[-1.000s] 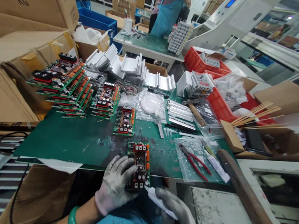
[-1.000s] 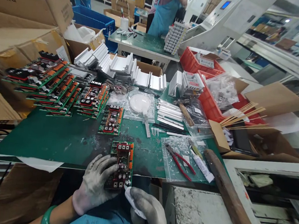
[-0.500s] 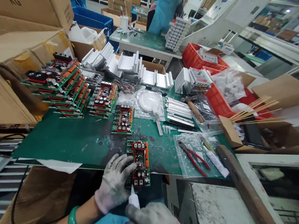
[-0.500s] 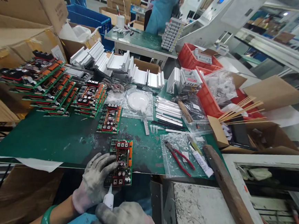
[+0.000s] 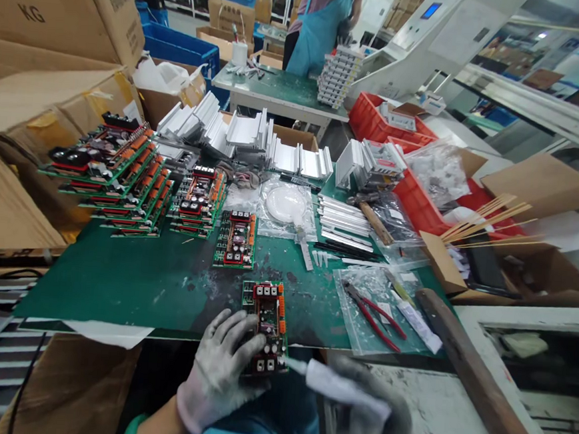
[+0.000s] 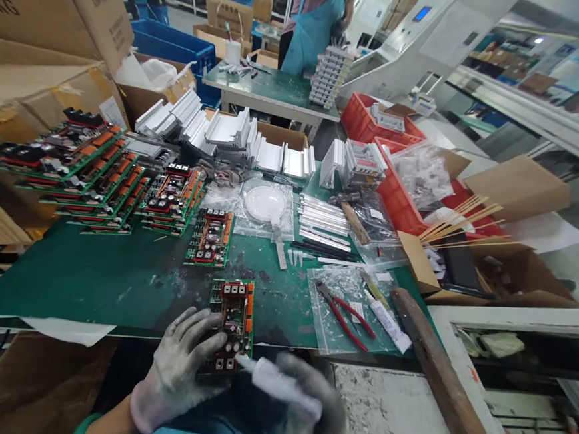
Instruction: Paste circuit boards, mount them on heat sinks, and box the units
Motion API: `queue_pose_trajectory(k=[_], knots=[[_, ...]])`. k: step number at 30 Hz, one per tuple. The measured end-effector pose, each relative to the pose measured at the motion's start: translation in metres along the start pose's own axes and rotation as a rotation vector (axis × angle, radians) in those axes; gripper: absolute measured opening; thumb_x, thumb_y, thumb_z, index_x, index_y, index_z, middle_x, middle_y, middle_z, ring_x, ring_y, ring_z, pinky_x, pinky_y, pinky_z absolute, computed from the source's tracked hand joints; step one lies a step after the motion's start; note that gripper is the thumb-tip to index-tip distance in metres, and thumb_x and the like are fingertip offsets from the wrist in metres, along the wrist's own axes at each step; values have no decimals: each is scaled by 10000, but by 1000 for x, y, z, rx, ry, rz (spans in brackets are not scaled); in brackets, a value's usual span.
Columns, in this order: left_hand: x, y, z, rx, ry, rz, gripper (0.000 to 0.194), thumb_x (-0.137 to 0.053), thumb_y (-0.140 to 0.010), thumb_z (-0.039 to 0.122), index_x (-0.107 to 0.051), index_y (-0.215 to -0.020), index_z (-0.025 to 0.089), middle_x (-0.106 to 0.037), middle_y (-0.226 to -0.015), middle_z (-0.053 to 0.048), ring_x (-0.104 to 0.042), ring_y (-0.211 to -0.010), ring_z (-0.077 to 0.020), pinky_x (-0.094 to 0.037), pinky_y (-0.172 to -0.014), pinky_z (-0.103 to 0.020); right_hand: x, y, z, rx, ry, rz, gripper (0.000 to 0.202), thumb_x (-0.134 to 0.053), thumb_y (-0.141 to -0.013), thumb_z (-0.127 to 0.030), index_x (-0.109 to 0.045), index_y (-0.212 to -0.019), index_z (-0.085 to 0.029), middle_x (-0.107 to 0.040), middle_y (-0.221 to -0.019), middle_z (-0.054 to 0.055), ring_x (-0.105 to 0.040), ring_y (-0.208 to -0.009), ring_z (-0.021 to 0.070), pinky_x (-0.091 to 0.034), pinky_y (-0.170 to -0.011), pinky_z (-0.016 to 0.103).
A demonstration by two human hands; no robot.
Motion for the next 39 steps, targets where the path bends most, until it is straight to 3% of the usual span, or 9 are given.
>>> queue_pose_trajectory(k=[3,7,10,19,25,32,39], knots=[[-2,0,-2,-132,28,-12,331,-653,-860,379,-582,-1143,222,-686,-1191,-87,-559,-1215,-285,-461,-1029,-468,-15,-29,5,-189,-151,194,261,-587,-921,-454,-570,-1091,-257,-762,-956,47,-717,-715,203,-589,-589,315],[-10,4,-7,-161,64,-56,282,-646,-872,285,-602,-1141,209,-688,-1214,-72,-555,-1248,-254,-486,-1044,-435,-40,-61,18,-342,-71,123,459,-596,-869,-555,-588,-1156,-197,-717,-1110,127,-710,-847,243,-599,-690,368],[-13,8,-12,-172,71,-83,255,-652,-872,321,-625,-1103,216,-688,-1223,-67,-567,-1245,-241,-492,-1056,-422,-47,-69,25,-305,-5,90,462,-531,-897,-575,-618,-1120,-181,-700,-1141,148,-694,-936,264,-591,-753,391],[-4,-7,-9,-203,79,-35,157,-502,-965,305,-592,-1037,199,-721,-1143,-70,-614,-1185,-205,-455,-1093,-374,-51,-71,27,-280,2,47,412,-508,-922,-551,-658,-1045,-187,-717,-1095,138,-709,-858,249,-600,-675,365],[-5,-6,-10,-213,95,-39,162,-533,-947,274,-587,-1065,178,-716,-1139,-100,-596,-1210,-206,-421,-1121,-374,-49,-70,29,-294,11,18,398,-499,-938,-536,-652,-1057,-189,-711,-1101,134,-712,-855,241,-610,-684,362],[-3,-9,-9,-227,37,-37,178,-456,-982,305,-586,-1046,201,-726,-1112,-76,-626,-1158,-208,-484,-1058,-373,-46,-66,30,-269,55,41,403,-514,-924,-547,-658,-1027,-184,-729,-1073,143,-720,-818,239,-611,-653,346],[-7,-2,-12,-224,85,-45,143,-568,-930,291,-594,-1018,182,-711,-1157,-98,-577,-1240,-207,-406,-1141,-376,-43,-61,33,-258,40,21,373,-527,-924,-516,-653,-1028,-182,-739,-1040,129,-718,-784,230,-610,-622,334]])
Point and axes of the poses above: each hand's wrist, its own y-axis away from the middle knuckle, its own x-axis out of the back of the hand, z = x × y, the point moved 1 cm from there along -y, towards the middle knuckle
